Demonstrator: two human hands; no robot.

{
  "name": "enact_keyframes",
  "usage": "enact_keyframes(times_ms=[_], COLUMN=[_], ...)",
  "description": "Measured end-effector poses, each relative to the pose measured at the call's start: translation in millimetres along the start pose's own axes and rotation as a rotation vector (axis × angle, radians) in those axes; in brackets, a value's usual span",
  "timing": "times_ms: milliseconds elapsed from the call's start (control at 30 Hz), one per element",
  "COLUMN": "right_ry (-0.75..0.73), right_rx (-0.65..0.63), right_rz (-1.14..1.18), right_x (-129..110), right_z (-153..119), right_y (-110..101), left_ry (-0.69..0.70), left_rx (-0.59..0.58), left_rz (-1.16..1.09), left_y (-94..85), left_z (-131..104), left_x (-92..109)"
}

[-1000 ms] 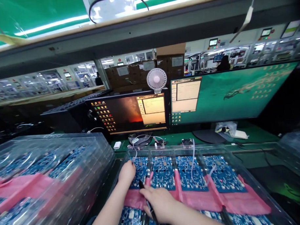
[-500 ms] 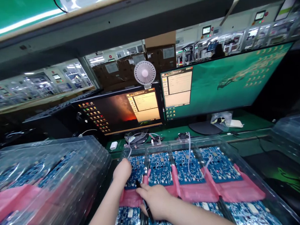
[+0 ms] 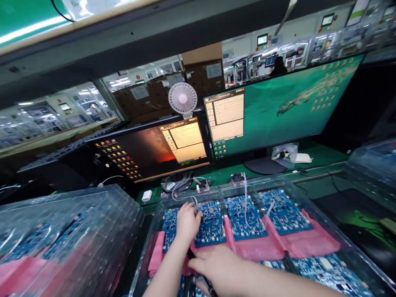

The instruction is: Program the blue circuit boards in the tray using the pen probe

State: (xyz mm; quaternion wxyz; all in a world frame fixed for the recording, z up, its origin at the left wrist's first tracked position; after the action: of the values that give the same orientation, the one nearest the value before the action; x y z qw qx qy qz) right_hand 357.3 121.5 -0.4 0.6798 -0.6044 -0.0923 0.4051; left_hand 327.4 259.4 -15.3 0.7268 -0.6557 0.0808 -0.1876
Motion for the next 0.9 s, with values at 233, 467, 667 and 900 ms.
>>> enact_keyframes(times_ms=[233,467,667,900], right_ry=[0.155,0.477,0.514,0.591], right_rx=[0.023,0.302,0.359,0.338], right_rz=[0.023,-0.100,-0.057,0.038], right_x=[15,38,50,55], right_z=[-96,-170,-180,-181], right_y=[-35,-45,-46,-49], left_ry=[0.033,0.039,0.015,-0.021], left_rx=[0.010,-0.011,-0.054,-0.127], left_rz=[0.027,0.070,0.091,0.100], left_y=[9.2,12.8,18.8,23.0], left_z=[8,9,13,10], left_x=[1,5,6,9])
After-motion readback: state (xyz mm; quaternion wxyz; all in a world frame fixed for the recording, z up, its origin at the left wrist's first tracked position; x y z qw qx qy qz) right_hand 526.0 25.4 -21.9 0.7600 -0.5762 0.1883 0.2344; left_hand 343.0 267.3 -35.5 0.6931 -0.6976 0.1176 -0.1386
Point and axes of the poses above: each hand's wrist, its own z-axis towards the middle knuckle, its own y-axis out of the palm, x = y × z, the point moved 6 cm from there along z, towards the middle knuckle, and after that the axes turned 8 degrees about -y, right-handed, at the moved point
